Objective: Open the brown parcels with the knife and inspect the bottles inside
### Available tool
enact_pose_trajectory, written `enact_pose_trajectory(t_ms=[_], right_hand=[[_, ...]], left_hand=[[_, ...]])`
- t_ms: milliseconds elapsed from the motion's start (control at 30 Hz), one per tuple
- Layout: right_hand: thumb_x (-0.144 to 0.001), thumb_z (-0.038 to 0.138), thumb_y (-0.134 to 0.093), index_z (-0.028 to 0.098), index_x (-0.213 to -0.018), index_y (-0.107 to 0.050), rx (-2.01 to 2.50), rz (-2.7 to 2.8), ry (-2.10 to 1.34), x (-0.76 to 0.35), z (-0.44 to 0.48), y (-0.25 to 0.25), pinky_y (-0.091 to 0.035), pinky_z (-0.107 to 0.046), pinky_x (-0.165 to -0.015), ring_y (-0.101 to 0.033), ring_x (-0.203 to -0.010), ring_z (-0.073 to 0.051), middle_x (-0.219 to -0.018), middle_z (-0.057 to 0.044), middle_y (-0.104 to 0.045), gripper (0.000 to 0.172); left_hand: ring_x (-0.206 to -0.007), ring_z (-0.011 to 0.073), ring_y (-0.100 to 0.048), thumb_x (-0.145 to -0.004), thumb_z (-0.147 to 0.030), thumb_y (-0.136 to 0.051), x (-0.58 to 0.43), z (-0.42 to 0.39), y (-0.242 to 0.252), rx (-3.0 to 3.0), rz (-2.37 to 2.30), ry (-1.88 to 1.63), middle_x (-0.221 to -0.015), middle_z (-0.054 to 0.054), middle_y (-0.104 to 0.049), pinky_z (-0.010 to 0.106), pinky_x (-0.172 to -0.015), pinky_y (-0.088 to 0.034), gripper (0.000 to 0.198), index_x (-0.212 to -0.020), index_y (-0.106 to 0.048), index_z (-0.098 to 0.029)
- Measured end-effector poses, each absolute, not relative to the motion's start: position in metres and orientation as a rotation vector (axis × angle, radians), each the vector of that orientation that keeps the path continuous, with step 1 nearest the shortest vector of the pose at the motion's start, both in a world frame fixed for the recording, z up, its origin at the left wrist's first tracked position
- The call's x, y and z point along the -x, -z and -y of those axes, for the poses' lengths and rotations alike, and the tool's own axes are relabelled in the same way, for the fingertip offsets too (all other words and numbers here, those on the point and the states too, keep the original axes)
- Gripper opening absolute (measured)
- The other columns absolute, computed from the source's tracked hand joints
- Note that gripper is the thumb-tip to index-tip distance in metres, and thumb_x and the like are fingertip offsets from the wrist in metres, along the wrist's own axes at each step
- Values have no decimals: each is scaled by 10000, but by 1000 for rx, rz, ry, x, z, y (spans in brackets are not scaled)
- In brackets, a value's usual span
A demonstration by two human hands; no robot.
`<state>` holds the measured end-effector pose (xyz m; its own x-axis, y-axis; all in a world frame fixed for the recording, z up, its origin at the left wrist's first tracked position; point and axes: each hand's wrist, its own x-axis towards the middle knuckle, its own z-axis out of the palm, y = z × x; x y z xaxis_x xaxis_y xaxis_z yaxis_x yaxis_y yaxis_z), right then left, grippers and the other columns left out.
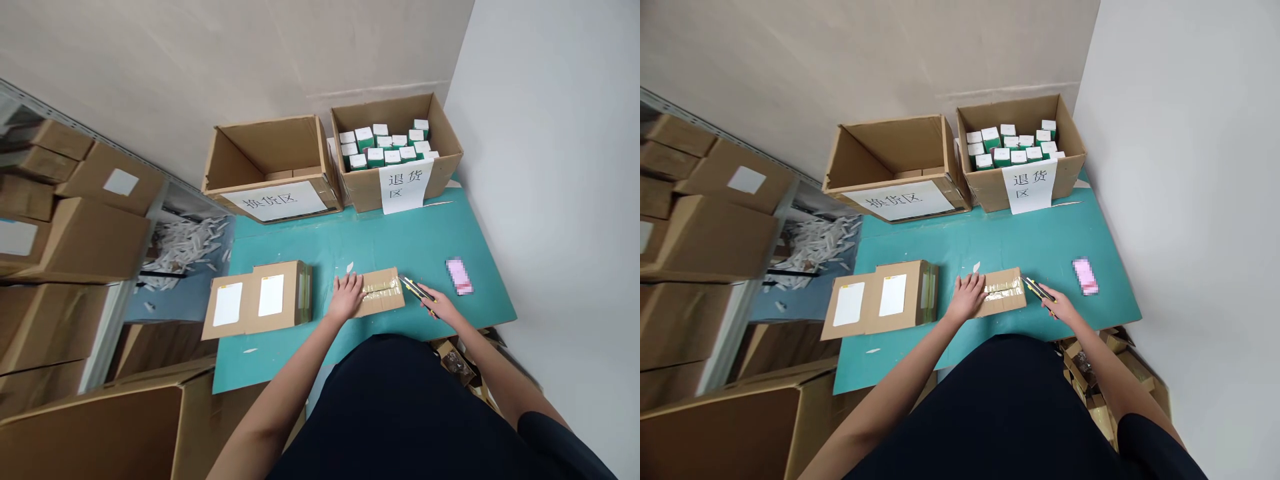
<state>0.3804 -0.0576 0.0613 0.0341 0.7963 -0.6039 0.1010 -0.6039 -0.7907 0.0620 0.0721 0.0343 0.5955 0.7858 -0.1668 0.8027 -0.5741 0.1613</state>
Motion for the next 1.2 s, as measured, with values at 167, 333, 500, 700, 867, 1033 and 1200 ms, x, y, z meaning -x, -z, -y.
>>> enact_pose_trajectory(t_ms=[167,333,500,700,867,1033,1200], right_hand=[[-868,339,-601,273,-1549,-429,1809,909,-1677,-382,61,-68,-372,-164,-379,-481,-465,-63,-778,36,-619,705],[-882,311,-578,287,-1547,-427,1813,908,-1717,-383,65,-71,-367,-152,-374,-477,-461,-63,-754,48,-603,682],[-890,300,-566,292,-1550,-420,1823,901,-1722,-384,70,-73,-354,-148,-367,-451,-443,-54,-742,54,-594,677],[-879,309,-588,294,-1539,-443,1810,915,-1758,-387,81,-82,-365,-157,-382,-466,-448,-60,-738,52,-609,675],[-881,326,-581,289,-1557,-409,1789,866,-1764,-381,88,-85,-379,-166,-388,-472,-443,-61,-747,53,-611,698],[-864,346,-594,274,-1559,-407,1801,841,-1737,-373,96,-80,-375,-170,-388,-490,-448,-65,-736,56,-603,724],[-845,377,-626,268,-1546,-435,1808,835,-1723,-372,110,-76,-383,-184,-388,-492,-438,-75,-717,52,-614,735]], left_hand=[[-1462,382,-385,-996,-378,-468,-61,-69,-37,-2591,-1309,78,-1561,195,-459,622,-1225,-148,554,-1516,-459,-185],[-1467,387,-376,-1001,-387,-445,-61,-69,-37,-2593,-1286,83,-1555,193,-467,632,-1216,-156,559,-1525,-445,-192],[-1457,396,-383,-1004,-389,-433,-61,-69,-37,-2599,-1285,92,-1554,204,-464,631,-1210,-169,557,-1512,-462,-162],[-1457,379,-384,-1003,-382,-436,-61,-71,-38,-2590,-1288,83,-1557,186,-467,620,-1215,-167,549,-1518,-458,-193],[-1455,369,-387,-1010,-376,-414,-60,-72,-37,-2609,-1279,100,-1561,176,-465,612,-1218,-167,542,-1516,-458,-187],[-1456,375,-385,-1008,-376,-415,-58,-70,-36,-2605,-1262,83,-1561,190,-460,613,-1219,-167,546,-1507,-472,-163],[-1457,370,-384,-1006,-376,-420,-58,-72,-35,-2607,-1257,80,-1560,188,-462,613,-1217,-176,544,-1508,-473,-172]])
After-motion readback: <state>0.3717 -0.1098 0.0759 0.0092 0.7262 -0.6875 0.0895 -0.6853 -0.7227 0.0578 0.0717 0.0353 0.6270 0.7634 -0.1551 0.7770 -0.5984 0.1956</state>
